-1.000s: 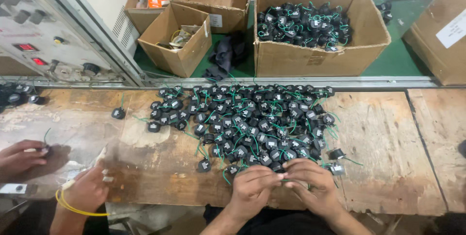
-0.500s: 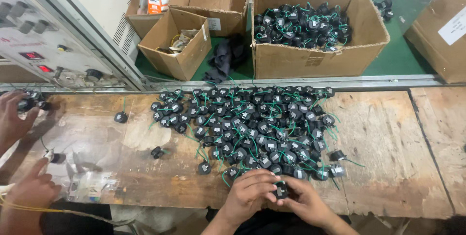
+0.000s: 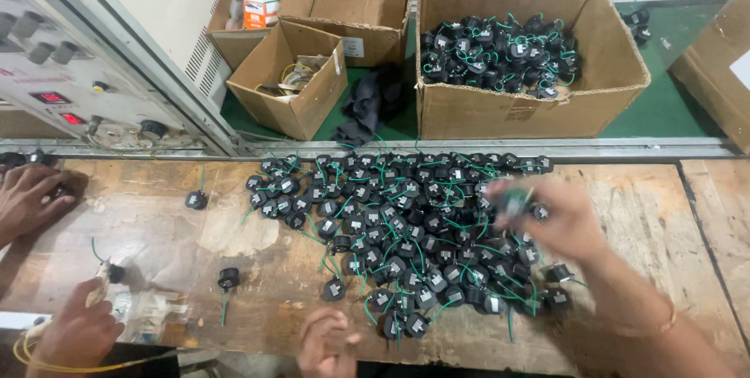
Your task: The person picks black power adapters with green wires one at a time from a pile on the workbench, handles each briefly near the testing machine, and sets it back on the bench, occasionally reaching into a cardboard box of adapters. A coworker on the left handles adapters at the same bench throughout.
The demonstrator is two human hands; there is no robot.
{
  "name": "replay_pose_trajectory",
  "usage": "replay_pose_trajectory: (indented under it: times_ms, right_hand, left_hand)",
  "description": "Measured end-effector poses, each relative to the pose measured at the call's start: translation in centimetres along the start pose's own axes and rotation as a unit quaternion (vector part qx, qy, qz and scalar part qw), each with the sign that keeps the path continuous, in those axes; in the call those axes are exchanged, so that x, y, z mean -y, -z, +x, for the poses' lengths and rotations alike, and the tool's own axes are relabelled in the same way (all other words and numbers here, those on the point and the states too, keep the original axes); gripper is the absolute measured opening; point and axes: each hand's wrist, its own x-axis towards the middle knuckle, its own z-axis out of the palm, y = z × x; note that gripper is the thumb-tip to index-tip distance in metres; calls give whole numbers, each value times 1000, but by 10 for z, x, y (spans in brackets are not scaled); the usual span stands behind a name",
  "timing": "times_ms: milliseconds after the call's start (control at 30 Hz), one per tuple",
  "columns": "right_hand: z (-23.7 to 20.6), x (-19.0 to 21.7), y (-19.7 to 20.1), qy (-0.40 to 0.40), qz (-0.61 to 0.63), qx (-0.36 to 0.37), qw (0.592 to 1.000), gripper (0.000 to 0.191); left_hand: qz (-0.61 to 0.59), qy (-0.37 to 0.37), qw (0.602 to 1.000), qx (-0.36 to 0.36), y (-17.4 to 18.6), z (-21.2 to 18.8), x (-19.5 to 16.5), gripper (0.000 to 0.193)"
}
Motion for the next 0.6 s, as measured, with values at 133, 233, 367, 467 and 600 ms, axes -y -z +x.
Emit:
replay_pose_trajectory:
  times_ms: [133, 233, 367, 467, 600]
  right_hand:
    - [115, -20, 52, 186, -354, -273, 875, 72]
    - [203, -52, 40, 90, -168, -217, 957, 33]
    - [282, -96, 6, -93, -343, 101, 929, 31]
    - [298, -114, -13, -154, -482, 91, 858, 32]
    - [295, -116, -15, -99, -516, 62, 849, 25]
  left_hand:
    - [28, 97, 982, -157, 11, -5, 30, 23]
    - [198, 37, 974, -100, 6, -8, 32, 26]
    - [205, 3, 972, -116, 1, -7, 31, 18]
    - [172, 35, 976, -127, -3, -5, 31, 18]
    - [143, 36, 980, -136, -5, -6, 28, 17]
